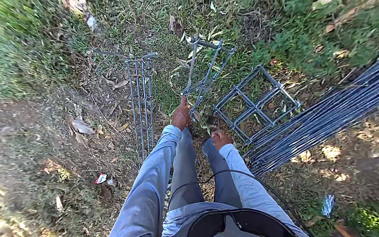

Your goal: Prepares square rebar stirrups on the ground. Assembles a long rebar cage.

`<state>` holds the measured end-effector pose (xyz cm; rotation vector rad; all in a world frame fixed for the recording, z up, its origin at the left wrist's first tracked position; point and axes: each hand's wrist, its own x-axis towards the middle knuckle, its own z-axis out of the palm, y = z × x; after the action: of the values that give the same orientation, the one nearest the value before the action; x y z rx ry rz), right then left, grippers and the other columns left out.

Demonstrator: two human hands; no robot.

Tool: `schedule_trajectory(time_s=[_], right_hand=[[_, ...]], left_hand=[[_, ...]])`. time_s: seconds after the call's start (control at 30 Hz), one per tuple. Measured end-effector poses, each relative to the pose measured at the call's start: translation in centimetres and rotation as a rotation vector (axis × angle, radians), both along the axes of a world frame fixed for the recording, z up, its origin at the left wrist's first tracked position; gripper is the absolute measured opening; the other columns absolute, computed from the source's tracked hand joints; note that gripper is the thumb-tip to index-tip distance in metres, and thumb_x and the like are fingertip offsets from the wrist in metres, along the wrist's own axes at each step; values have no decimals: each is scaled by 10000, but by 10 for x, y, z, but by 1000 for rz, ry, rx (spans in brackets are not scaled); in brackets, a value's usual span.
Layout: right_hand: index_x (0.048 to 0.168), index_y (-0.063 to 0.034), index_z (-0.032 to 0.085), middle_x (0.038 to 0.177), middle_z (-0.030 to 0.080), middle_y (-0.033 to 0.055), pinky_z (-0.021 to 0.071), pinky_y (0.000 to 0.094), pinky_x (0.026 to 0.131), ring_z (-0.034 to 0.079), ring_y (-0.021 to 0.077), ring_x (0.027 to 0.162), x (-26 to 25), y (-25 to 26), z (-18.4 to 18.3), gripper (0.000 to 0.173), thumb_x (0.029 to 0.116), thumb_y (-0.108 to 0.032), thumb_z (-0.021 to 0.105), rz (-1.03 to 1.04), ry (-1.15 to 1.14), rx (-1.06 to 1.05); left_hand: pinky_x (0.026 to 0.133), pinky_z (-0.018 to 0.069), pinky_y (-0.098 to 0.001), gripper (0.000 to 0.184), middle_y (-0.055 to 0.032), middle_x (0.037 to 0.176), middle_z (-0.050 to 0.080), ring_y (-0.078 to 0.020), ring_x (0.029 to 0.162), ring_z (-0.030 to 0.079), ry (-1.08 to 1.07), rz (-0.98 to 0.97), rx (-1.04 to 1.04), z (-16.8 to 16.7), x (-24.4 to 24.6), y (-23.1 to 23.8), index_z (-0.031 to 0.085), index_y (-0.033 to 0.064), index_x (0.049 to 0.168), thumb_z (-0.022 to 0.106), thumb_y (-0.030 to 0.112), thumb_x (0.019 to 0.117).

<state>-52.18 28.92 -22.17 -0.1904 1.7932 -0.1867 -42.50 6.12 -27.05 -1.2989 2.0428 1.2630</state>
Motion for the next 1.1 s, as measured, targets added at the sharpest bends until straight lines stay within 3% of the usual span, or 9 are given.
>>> schedule_trajectory(time_s=[0.07, 0.17, 0.27, 0.4, 0.57, 0.7, 0.83, 0.97, 1.1], right_hand=[[1399, -32, 565, 1305, 651, 231, 508, 561, 1045, 660, 380, 1177, 5, 8, 0, 426, 1111, -298, 401, -23, -23, 35], [1378, -19, 577, 1265, 664, 233, 528, 559, 1014, 676, 379, 1133, 13, 25, -4, 408, 1107, -282, 423, -78, -24, 50], [1375, -11, 575, 1267, 661, 239, 533, 555, 1007, 677, 381, 1128, 16, 38, -4, 395, 1109, -258, 420, -114, -43, 65], [1375, -19, 578, 1239, 668, 235, 555, 564, 946, 691, 389, 1073, 18, 57, -7, 388, 1109, -262, 434, -220, -43, 97], [1406, -26, 556, 1248, 664, 245, 566, 559, 915, 701, 391, 1044, 19, 66, -3, 398, 1117, -269, 429, -343, -56, 156], [1400, -38, 566, 1235, 676, 237, 575, 557, 883, 713, 382, 1004, 18, 67, -1, 392, 1118, -271, 427, -406, -39, 169], [1395, -36, 568, 1238, 673, 241, 576, 564, 868, 710, 385, 996, 18, 68, -1, 394, 1116, -275, 425, -459, -31, 171], [1403, -43, 563, 1241, 669, 232, 577, 543, 861, 707, 368, 997, 18, 68, 4, 389, 1119, -271, 425, -487, -35, 192], [1411, -34, 551, 1236, 667, 236, 581, 532, 864, 711, 363, 984, 17, 65, 13, 396, 1121, -270, 420, -492, -49, 192]], left_hand=[[833, 554, -638, 621, -237, 1111, 698, -437, 946, 707, -18, 8, 36, 9, -5, -6, 129, 251, 1649, 432, 290, 1108], [821, 574, -601, 595, -205, 1055, 713, -393, 908, 718, 31, -30, -5, -8, -7, -12, 179, 250, 1645, 426, 294, 1106], [858, 564, -597, 610, -228, 1115, 703, -404, 949, 709, 66, -44, 19, -10, -13, -24, 153, 240, 1656, 423, 277, 1110], [837, 566, -605, 617, -223, 1079, 703, -406, 920, 708, 43, -129, -11, -8, -30, -49, 154, 226, 1654, 431, 242, 1102], [832, 568, -617, 591, -231, 1100, 706, -426, 952, 712, -3, -231, -44, -13, -62, -83, 232, 229, 1625, 467, 216, 1084], [862, 547, -658, 590, -245, 1164, 696, -455, 1022, 698, -70, -257, -73, -19, -88, -105, 237, 276, 1626, 466, 246, 1083], [858, 551, -655, 717, -275, 1281, 637, -470, 1083, 671, -80, -133, -215, -34, -106, -130, 164, 387, 1641, 512, 211, 1040], [988, 519, -610, 777, -335, 1491, 428, -494, 1286, 542, -143, -19, -285, -35, -94, -128, 136, 287, 1658, 556, 194, 1012], [989, 513, -649, 649, -332, 1468, 455, -512, 1278, 539, -139, -110, -163, -13, -24, -81, 301, 173, 1611, 575, 226, 1025]])
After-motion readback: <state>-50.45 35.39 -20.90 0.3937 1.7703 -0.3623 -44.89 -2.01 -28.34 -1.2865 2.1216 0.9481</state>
